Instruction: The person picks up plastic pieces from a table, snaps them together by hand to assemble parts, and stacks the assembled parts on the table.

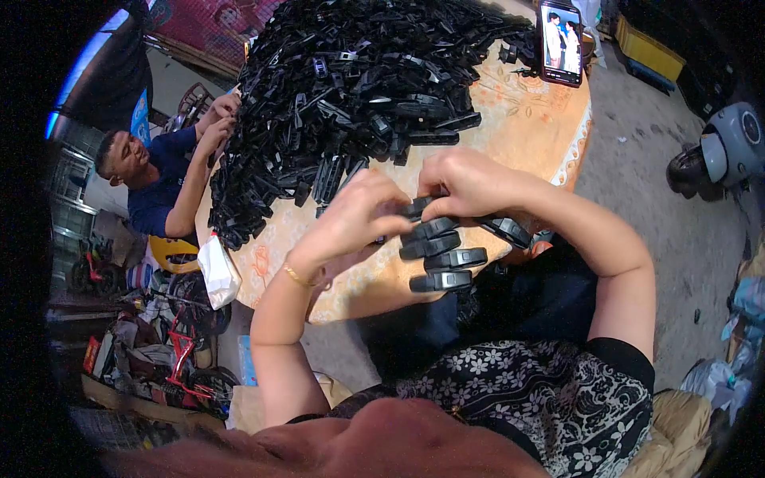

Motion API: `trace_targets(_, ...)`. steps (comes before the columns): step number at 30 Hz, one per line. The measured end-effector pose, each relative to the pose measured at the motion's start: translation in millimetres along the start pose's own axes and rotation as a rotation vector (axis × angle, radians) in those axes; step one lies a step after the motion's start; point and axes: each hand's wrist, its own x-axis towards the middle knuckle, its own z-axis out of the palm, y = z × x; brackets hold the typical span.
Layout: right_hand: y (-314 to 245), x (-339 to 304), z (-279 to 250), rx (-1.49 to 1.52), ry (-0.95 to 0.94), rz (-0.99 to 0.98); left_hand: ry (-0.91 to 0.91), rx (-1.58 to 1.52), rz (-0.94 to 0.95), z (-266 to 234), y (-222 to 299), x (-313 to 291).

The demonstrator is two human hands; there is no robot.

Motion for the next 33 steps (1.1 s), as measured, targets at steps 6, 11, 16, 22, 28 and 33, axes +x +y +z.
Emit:
trace_targets(6, -4.8, -1.0, -7.8, 0.165, -0.211, -0.043, -0.149, 0.148, 0.005, -26.9, -5.9, -21.4)
trace_targets(11, -16.6, 3.9, -9.9, 0.289, -0.592, 0.026, 0.087, 0.185, 0.009, -35.9, -29.2, -19.3)
trace_targets(16, -24.4, 20.6, 2.9, 0.095, -0.263, -0.143, 0.263, 0.267, -0.292, -47.6, -41.1, -16.3)
trace_targets(22, -28.4, 36.8, 34.2, -0.231, -0.188, -0.328, 0.2, 0.375, -0.313, -15.9, -31.5, -10.8)
trace_targets(28, -18.4, 28.3, 24.2, -0.247, -0.166, -0.215, 0.362, 0.245, -0.284, -10.7, -31.4, -9.7)
trace_targets(33, 4.7, 17.9, 16.6, 0.004, 0.149, -0.084, 0.479, -0.609, -0.391, -5.1, -28.1, -1.2)
